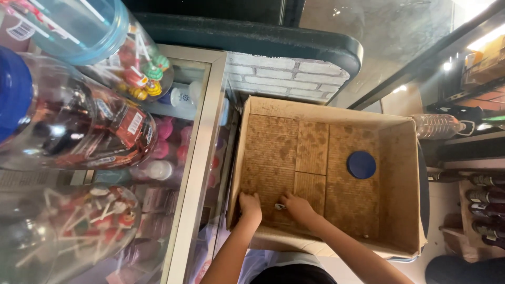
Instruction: Organizing small packaged goods and jars of snacks on a glass display counter in a small shop.
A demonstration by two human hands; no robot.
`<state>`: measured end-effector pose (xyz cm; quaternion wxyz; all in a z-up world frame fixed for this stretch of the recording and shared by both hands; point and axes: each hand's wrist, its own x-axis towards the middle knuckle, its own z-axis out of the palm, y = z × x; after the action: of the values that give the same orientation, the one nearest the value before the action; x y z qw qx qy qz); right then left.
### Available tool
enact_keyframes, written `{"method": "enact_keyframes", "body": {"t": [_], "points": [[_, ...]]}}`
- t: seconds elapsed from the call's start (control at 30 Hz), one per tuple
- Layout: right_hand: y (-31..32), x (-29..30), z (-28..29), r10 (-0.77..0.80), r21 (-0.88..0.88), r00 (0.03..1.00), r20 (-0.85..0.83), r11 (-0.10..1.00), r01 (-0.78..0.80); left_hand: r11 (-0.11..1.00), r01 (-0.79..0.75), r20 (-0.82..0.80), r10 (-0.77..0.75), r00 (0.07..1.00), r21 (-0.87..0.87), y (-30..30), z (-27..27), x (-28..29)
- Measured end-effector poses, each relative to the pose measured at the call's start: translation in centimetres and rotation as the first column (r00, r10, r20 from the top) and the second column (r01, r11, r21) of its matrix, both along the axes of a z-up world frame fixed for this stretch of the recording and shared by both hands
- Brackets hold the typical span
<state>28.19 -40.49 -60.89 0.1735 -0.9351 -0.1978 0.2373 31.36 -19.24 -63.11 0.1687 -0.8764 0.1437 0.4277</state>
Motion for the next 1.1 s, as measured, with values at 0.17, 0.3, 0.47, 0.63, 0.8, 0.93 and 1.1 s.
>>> {"method": "enact_keyframes", "body": {"t": [0.17,0.3,0.47,0.63,0.8,0.93,1.1], "points": [[1.9,1.2,8.1,0.086,0.169,0.973,-0.213,0.984,-0.05,0.996,0.09,0.074,-0.091,0.993,0.012,0.0,6.4,0.2],[-2.9,4.2,6.9,-0.335,0.332,0.937,0.098,0.899,0.286,0.998,0.042,0.105,-0.037,0.994,-0.053,1.0,-3.1,-1.4],[-15.5,8.1,6.1,-0.691,0.195,0.54,0.481,0.685,0.702,0.985,-0.117,0.102,0.13,0.986,-0.125,1.0,-5.8,-1.5],[-25.1,9.6,-2.7,-0.798,0.174,0.601,0.041,0.598,0.782,1.0,-0.006,0.09,0.005,0.996,0.007,0.3,-1.4,-1.3],[-18.2,7.8,-1.9,-0.573,0.029,0.757,0.314,0.803,0.595,0.98,-0.19,0.11,0.195,0.975,-0.061,-0.1,2.4,-0.7],[-11.3,6.5,-0.2,-0.529,-0.006,0.775,0.346,0.824,0.566,0.957,-0.268,0.143,0.282,0.949,-0.108,-0.1,-1.4,-0.8],[-7.3,4.5,1.2,-0.588,0.089,0.786,0.191,0.808,0.583,0.907,-0.229,0.238,0.325,0.915,-0.354,0.8,1.2,-1.3]]}}
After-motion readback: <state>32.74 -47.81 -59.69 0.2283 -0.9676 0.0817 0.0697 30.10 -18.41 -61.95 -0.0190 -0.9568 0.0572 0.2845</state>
